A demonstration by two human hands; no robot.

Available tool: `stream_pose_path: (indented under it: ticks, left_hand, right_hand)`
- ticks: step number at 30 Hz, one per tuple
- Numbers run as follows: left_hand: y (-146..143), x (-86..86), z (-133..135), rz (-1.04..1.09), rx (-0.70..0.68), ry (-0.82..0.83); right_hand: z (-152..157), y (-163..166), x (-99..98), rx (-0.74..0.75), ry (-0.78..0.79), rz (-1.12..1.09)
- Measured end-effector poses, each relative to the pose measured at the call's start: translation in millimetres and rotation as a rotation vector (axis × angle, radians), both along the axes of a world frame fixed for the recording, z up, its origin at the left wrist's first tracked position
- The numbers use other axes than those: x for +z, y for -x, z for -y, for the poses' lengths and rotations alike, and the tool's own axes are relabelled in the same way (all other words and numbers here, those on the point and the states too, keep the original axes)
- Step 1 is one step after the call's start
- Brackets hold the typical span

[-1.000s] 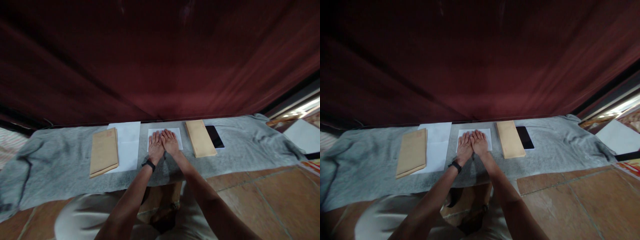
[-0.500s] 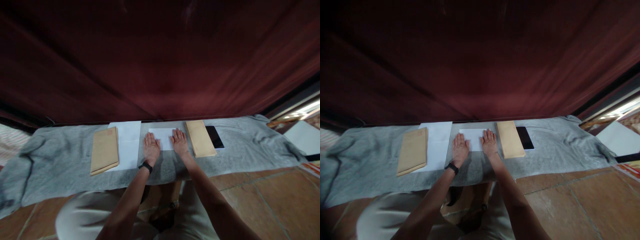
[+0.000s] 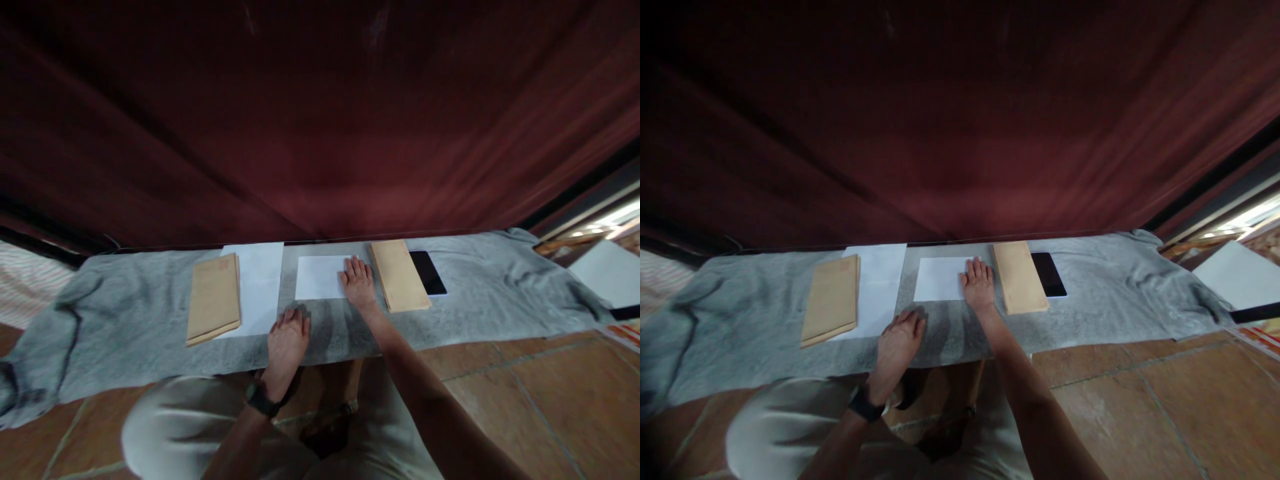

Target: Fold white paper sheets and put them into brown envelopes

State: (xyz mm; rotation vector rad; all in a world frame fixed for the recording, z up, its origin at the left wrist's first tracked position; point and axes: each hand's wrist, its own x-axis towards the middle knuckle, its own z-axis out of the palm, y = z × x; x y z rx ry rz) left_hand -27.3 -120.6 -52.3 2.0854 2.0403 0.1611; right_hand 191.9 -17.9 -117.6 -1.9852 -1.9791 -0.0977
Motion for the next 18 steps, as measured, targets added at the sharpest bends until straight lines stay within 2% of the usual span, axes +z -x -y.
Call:
stream_pose_path:
  ticks: [2, 3, 4, 6, 9, 11, 14, 18]
  left_hand:
    - [15.1, 8.1, 9.4, 0.173, -0.01, 0.213]
    - [22.4, 9.5, 9.6, 0.231, 0.02, 0.231]
    - [29.0, 8.9, 6.7, 0.268, 0.054, 0.196]
    - [37.9, 2.2, -6.4, 0.308, 0.094, 0.005]
    - [37.3, -16.2, -29.9, 0.364, -0.033, -0.187]
    - [28.8, -28.1, -34.6, 0.347, -0.164, -0.204]
    - [11.5, -36.9, -11.2, 0.327, -0.355, -0.137]
    - [-4.7, -30.5, 50.4, 0.526, -0.688, 0.056]
  right_hand:
    - [0.2, 0.5, 0.0, 0.0, -0.001, -0.006]
    - [0.4, 0.8, 0.1, -0.001, -0.003, -0.007]
    - [0.7, 1.0, 0.4, -0.002, -0.006, -0.008]
    - [1.1, 1.4, 1.0, -0.01, -0.012, -0.01]
    - [1.5, 1.7, 2.3, -0.016, -0.015, -0.015]
    - [1.5, 1.6, 3.4, -0.012, -0.006, -0.011]
    - [1.2, 1.3, 5.3, -0.016, 0.022, -0.004]
    - [1.0, 0.6, 7.4, -0.015, 0.053, -0.012]
